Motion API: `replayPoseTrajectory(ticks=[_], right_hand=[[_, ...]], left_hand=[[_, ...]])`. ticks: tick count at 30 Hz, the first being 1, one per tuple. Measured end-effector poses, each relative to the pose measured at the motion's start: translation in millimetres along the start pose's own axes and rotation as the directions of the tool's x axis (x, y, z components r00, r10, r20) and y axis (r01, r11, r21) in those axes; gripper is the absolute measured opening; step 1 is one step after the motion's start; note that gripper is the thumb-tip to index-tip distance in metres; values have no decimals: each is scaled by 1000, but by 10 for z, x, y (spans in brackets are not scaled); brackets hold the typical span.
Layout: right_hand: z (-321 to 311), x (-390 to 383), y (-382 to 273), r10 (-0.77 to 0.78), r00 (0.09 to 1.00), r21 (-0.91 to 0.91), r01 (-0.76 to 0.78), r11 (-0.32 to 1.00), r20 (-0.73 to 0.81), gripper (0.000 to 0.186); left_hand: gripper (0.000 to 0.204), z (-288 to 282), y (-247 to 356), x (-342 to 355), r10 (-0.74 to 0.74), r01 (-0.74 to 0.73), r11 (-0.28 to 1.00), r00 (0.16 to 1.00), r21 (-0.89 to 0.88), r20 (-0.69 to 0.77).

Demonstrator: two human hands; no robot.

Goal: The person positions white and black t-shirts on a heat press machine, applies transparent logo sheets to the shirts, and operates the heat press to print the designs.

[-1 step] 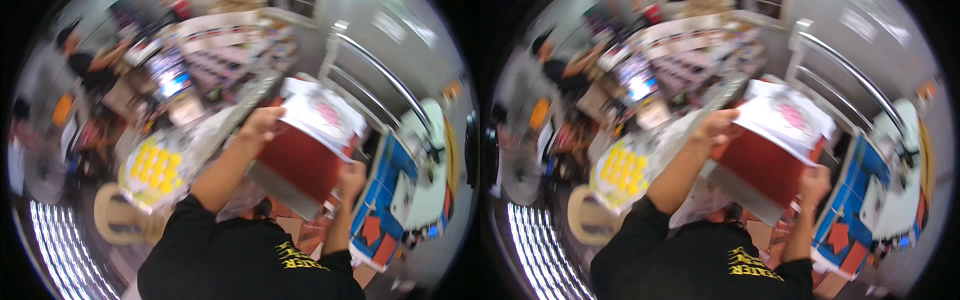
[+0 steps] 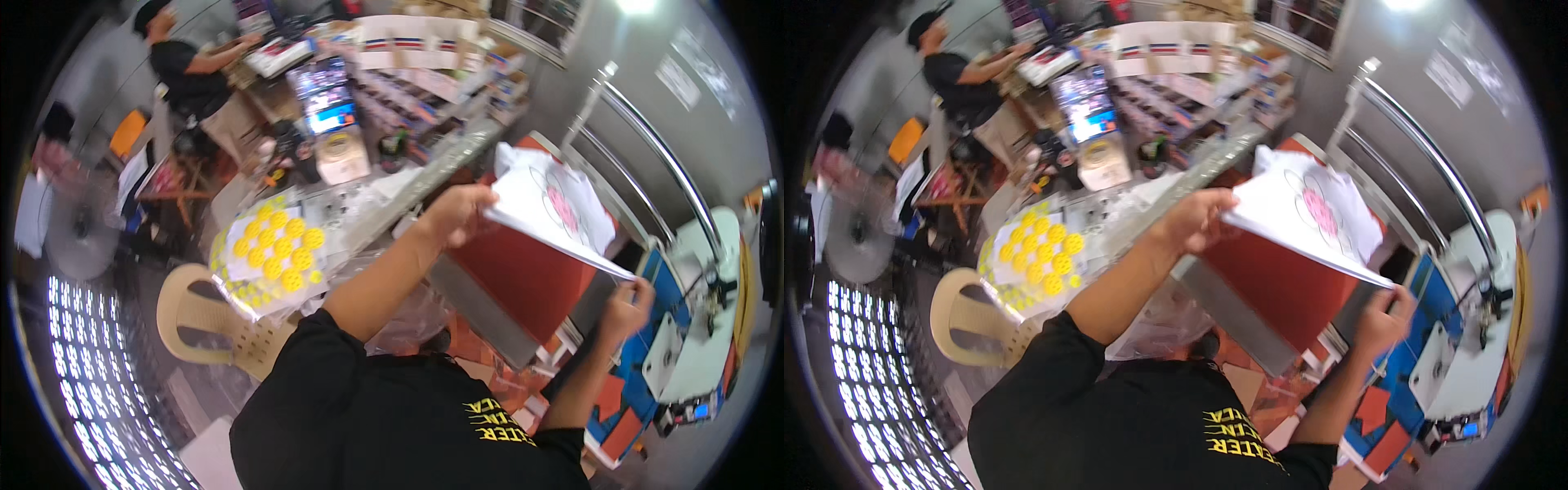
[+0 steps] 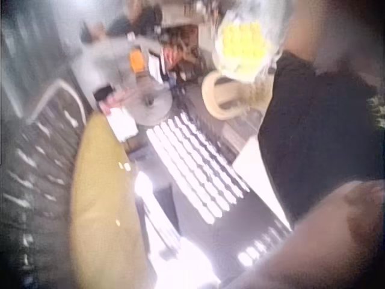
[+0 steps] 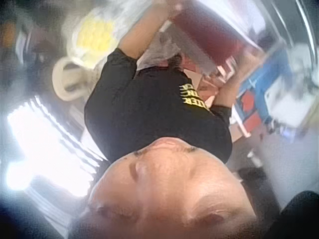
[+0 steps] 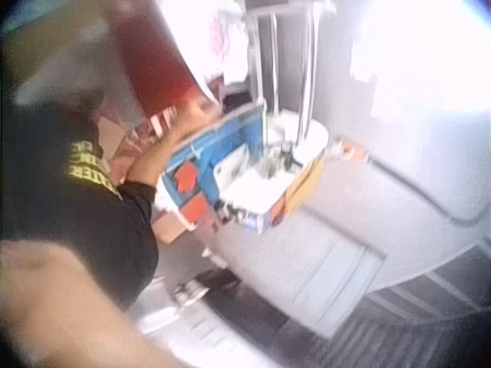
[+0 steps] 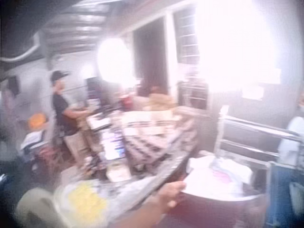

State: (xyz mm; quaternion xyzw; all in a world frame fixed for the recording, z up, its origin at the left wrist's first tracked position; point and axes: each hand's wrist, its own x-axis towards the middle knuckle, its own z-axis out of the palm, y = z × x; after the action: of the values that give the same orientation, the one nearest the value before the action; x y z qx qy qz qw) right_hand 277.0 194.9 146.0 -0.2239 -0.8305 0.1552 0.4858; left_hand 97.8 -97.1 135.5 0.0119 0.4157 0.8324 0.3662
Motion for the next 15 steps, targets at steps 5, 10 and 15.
replayPoseTrajectory(ticks=[5, 10, 15], right_hand=[[-321, 375, -1450, -250, 966, 789, 106, 605, 62, 18], [-402, -515, -3768, -787, 589, 978, -29, 207, 184, 15], [-857, -2126, -5203, -971, 152, 875, -424, -234, -186, 8]], left_hand=[[42, -776, -86, -2066, 240, -206, 928, 968, -311, 74], [59, -1557, -266, -4883, 697, -899, 439, 350, -14, -625], [62, -1032, -889, -7448, 278, -665, 3, -717, 747, -640]])
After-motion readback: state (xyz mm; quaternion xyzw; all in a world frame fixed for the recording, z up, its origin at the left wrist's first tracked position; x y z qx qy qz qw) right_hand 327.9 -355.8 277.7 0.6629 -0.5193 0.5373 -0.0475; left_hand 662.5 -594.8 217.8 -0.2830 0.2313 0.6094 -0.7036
